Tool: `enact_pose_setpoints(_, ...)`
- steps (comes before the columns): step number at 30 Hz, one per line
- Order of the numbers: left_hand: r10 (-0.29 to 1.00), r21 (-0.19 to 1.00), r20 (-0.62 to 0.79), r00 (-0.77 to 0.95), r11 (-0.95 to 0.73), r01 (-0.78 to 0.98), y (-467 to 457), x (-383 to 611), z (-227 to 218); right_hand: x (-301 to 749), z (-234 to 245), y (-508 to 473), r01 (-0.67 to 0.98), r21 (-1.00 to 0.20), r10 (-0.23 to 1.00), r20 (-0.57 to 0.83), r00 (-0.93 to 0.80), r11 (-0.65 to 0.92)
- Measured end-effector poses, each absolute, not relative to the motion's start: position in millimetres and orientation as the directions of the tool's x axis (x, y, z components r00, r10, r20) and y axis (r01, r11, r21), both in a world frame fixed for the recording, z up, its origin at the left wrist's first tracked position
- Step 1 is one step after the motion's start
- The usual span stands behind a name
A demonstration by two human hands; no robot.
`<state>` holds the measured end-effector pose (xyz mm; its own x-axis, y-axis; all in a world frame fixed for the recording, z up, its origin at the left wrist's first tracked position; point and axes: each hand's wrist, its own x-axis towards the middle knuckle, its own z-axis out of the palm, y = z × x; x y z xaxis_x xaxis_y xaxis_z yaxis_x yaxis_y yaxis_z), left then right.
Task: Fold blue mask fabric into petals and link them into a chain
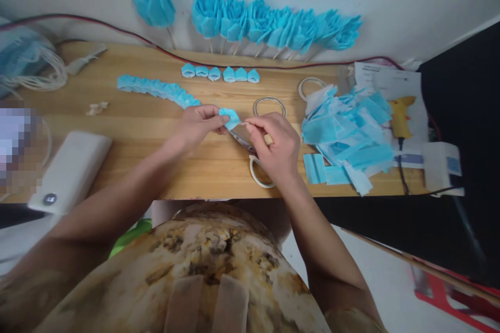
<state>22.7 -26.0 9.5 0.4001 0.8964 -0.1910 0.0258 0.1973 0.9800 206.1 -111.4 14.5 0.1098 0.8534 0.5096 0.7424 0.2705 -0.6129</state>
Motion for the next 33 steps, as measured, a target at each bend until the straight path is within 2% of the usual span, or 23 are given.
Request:
enact_pose_setpoints(3,0.894,0.98,-0.195,0.405,0.193,0.045,-27,23,9,201,12,-109,0.833,-0.481,0.824,0.564,0.054,0.274)
enact_pose_setpoints(6,0.894,0.982,-0.189,0.405,0.184,0.05,-27,24,7,200,5,-106,0.865,-0.409,0.812,0.584,0.002,0.292)
enact_pose_setpoints(10,0.895,0.984,-0.175,0.41,0.174,0.042,-28,24,5,198,0,-104,0.879,-0.309,0.732,0.678,-0.064,0.364)
enact_pose_setpoints(14,0.895,0.982,-0.185,0.406,0.185,0.041,-29,25,5,194,2,-103,0.931,-0.165,0.716,0.686,-0.129,0.325)
enact_pose_setpoints(17,0.896,0.981,-0.19,0.401,0.188,0.046,-30,25,7,192,4,-102,0.937,-0.103,0.688,0.706,-0.169,0.335)
enact_pose_setpoints(20,0.894,0.98,-0.196,0.403,0.197,0.04,-30,25,7,190,4,-102,0.933,-0.142,0.704,0.695,-0.144,0.331)
enact_pose_setpoints(24,0.886,0.976,-0.207,0.414,0.217,0.022,-30,25,8,191,5,-103,0.909,-0.307,0.842,0.533,-0.082,0.283)
enact_pose_setpoints(26,0.877,0.97,-0.218,0.428,0.242,-0.003,-30,25,7,193,5,-103,0.915,-0.289,0.852,0.514,-0.099,0.281)
enact_pose_setpoints(30,0.855,0.944,-0.244,0.457,0.318,-0.091,-29,26,5,194,4,-102,0.931,-0.176,0.793,0.587,-0.161,0.319)
enact_pose_setpoints(33,0.856,0.932,-0.249,0.452,0.339,-0.129,-27,25,4,193,5,-103,0.914,-0.232,0.833,0.527,-0.169,0.332)
